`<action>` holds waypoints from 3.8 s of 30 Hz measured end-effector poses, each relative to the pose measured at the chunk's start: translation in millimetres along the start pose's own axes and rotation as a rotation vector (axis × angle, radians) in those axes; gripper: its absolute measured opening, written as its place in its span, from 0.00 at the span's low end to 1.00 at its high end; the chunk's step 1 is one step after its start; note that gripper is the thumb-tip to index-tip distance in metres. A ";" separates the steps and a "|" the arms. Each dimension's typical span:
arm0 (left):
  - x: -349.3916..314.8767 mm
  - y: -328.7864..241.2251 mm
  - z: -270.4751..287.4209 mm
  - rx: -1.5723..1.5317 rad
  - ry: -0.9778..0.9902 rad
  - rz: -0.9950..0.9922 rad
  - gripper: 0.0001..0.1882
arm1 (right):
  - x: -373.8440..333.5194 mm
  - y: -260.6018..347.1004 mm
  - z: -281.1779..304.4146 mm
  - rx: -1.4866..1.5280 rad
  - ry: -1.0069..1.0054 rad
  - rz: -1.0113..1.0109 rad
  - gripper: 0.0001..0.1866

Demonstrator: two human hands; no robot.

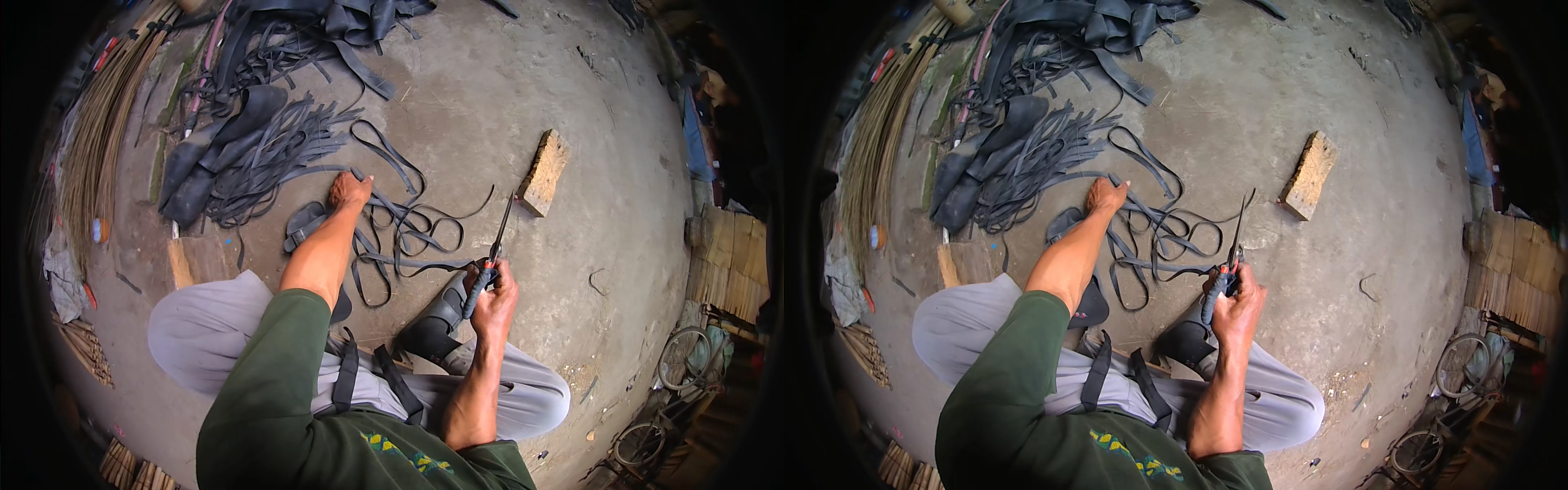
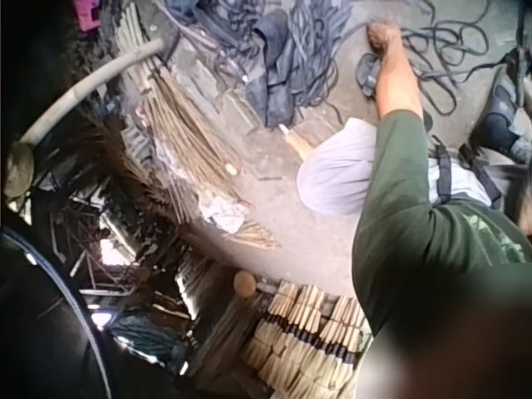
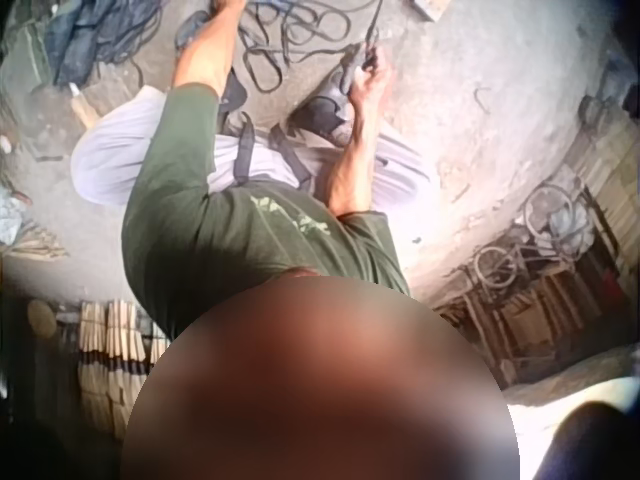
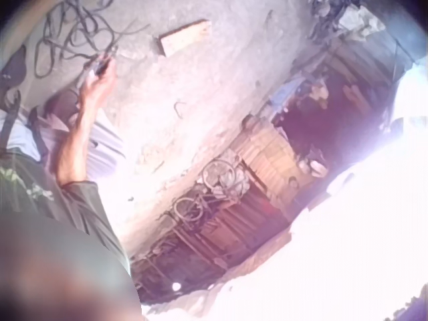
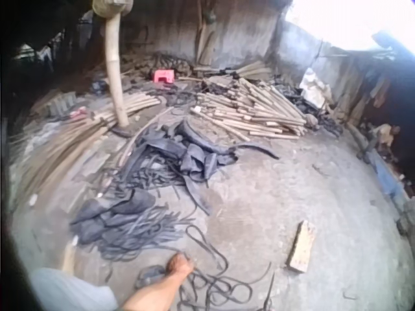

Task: The person sits on the floor and uses shears to cut a long strip from a piece of black rubber. They then pick up a rubber shoe upper and cut a strip from its side.

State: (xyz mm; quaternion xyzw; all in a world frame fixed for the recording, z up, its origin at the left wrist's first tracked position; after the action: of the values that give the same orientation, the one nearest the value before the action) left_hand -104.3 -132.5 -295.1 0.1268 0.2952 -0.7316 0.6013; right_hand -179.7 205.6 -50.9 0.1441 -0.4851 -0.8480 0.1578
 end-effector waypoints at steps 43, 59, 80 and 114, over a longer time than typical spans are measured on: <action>-289.7 -132.0 185.8 -0.656 0.601 -1.365 0.08 | 36.2 133.4 18.9 0.674 0.128 0.123 0.08; -79.5 36.2 394.8 -0.355 -0.036 -0.929 0.12 | 115.0 -29.8 309.3 1.474 -0.842 0.145 0.08; -244.2 563.2 571.0 0.289 -0.840 -0.084 0.16 | 190.7 -115.2 31.3 1.294 -0.413 -0.225 0.05; -119.6 173.4 103.5 -0.548 0.532 -0.332 0.27 | 28.5 -108.5 -224.5 0.097 0.213 -0.192 0.11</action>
State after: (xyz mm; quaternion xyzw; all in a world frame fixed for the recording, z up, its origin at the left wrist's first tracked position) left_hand 108.1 -114.6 -196.8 0.0974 0.6405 -0.6548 0.3893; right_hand -130.2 71.5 -257.3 0.2865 -0.4900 -0.8146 0.1193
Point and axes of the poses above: each hand's wrist, its own x-axis towards the middle knuckle, its own z-axis out of the back of the hand, y = z × x, the point moved 7 cm from there along x, towards the middle knuckle, and after that the axes turned 9 degrees about x, right-handed, at the moved point
